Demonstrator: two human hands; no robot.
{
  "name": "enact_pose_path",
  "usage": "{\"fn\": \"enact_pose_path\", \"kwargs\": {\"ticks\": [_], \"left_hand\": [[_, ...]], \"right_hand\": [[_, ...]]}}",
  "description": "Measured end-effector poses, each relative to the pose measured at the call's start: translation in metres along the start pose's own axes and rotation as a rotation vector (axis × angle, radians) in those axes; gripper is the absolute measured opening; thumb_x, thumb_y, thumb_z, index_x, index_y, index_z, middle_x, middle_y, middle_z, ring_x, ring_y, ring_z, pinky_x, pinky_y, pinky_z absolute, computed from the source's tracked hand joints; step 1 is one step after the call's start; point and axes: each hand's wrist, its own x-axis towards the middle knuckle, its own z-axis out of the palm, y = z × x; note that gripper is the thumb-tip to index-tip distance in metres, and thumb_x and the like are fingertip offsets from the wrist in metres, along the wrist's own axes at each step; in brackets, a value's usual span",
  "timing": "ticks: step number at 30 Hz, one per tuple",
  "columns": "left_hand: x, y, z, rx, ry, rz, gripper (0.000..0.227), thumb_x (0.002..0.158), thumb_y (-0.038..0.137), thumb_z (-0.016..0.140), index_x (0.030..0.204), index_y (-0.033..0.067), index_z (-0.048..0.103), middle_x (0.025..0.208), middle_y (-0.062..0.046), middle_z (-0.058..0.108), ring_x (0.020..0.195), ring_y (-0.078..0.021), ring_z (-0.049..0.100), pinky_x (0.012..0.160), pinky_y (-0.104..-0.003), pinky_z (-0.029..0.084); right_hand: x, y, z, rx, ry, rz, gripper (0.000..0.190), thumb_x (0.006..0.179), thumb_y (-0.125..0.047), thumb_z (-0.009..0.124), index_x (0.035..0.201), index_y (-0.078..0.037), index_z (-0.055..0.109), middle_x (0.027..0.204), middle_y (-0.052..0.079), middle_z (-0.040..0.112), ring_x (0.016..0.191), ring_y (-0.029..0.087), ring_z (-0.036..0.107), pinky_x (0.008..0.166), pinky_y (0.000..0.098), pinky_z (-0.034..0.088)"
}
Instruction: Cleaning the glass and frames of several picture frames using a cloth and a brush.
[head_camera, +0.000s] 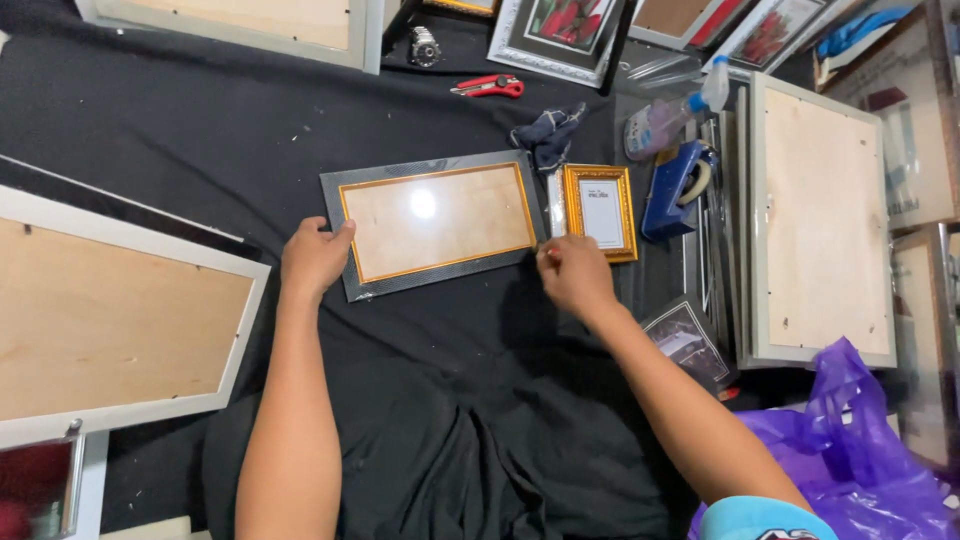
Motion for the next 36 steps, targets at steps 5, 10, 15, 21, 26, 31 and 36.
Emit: {"fn": "enact_pose_path", "kwargs": {"ticks": [5,10,15,21,26,31,36], "left_hand": [[0.009,-0.017,0.008,0.085,0.006,0.042,0.073,0.099,0.047,0.064,0.145,-0.0091,0.053,0.129,-0.028,0.066,0.125,-0.0436,0.060,0.095,-0.057,0.053],[0.004,-0.013,0.005,0.173,-0.008,0.087,0.074,0.100,0.048,0.064,0.145,-0.0095,0.054,0.128,-0.028,0.067,0.126,-0.0462,0.059,0.100,-0.060,0.049],[0.015,-0.022,0.007,0.285,-0.032,0.069,0.075,0.099,0.053,0.062,0.147,-0.0040,0.054,0.130,-0.021,0.067,0.129,-0.0422,0.057,0.106,-0.057,0.046],[0.005,-0.013,0.005,0.289,-0.052,0.062,0.077,0.098,0.053,0.063,0.150,-0.0038,0.052,0.129,-0.021,0.066,0.126,-0.0429,0.059,0.105,-0.057,0.046],[0.002,-0.013,0.008,0.309,-0.031,0.078,0.077,0.098,0.052,0.063,0.148,-0.0044,0.052,0.130,-0.023,0.065,0.127,-0.0457,0.058,0.107,-0.058,0.044],[0.016,-0.026,0.016,0.321,-0.027,0.068,0.077,0.098,0.053,0.061,0.149,-0.0034,0.050,0.130,-0.022,0.063,0.126,-0.0442,0.060,0.104,-0.055,0.046],[0.010,-0.016,0.021,0.280,-0.019,0.044,0.081,0.094,0.053,0.064,0.150,-0.0041,0.048,0.135,-0.026,0.057,0.127,-0.0472,0.058,0.106,-0.057,0.045]], "right_hand": [[-0.038,-0.022,0.050,-0.281,-0.240,-0.039,0.022,0.090,-0.019,0.066,0.107,-0.007,0.073,0.121,0.020,0.063,0.086,0.039,0.075,0.073,0.0465,0.061],[-0.040,-0.016,0.108,-0.368,-0.324,-0.092,0.022,0.093,-0.016,0.065,0.103,0.004,0.070,0.119,0.025,0.055,0.081,0.038,0.075,0.067,0.0414,0.064],[-0.038,-0.013,0.108,-0.475,-0.419,-0.117,0.026,0.092,-0.023,0.069,0.095,0.002,0.073,0.096,0.021,0.063,0.076,0.029,0.070,0.058,0.0361,0.061],[-0.007,0.005,0.124,-0.501,-0.431,-0.021,0.012,0.088,-0.014,0.072,0.087,-0.002,0.073,0.086,0.020,0.066,0.074,0.025,0.068,0.053,0.0384,0.060],[0.000,0.003,0.112,-0.534,-0.517,0.055,0.013,0.087,-0.013,0.074,0.088,0.000,0.074,0.087,0.023,0.068,0.073,0.028,0.067,0.055,0.0403,0.059],[0.042,-0.012,0.025,-0.110,-0.550,0.291,0.051,0.081,-0.024,0.081,0.122,0.006,0.070,0.113,0.029,0.068,0.107,0.047,0.068,0.084,0.0579,0.057],[0.114,0.026,0.035,0.286,-0.050,0.156,0.052,0.094,-0.038,0.066,0.138,-0.010,0.065,0.124,0.028,0.064,0.122,0.052,0.061,0.106,0.0592,0.048]]}}
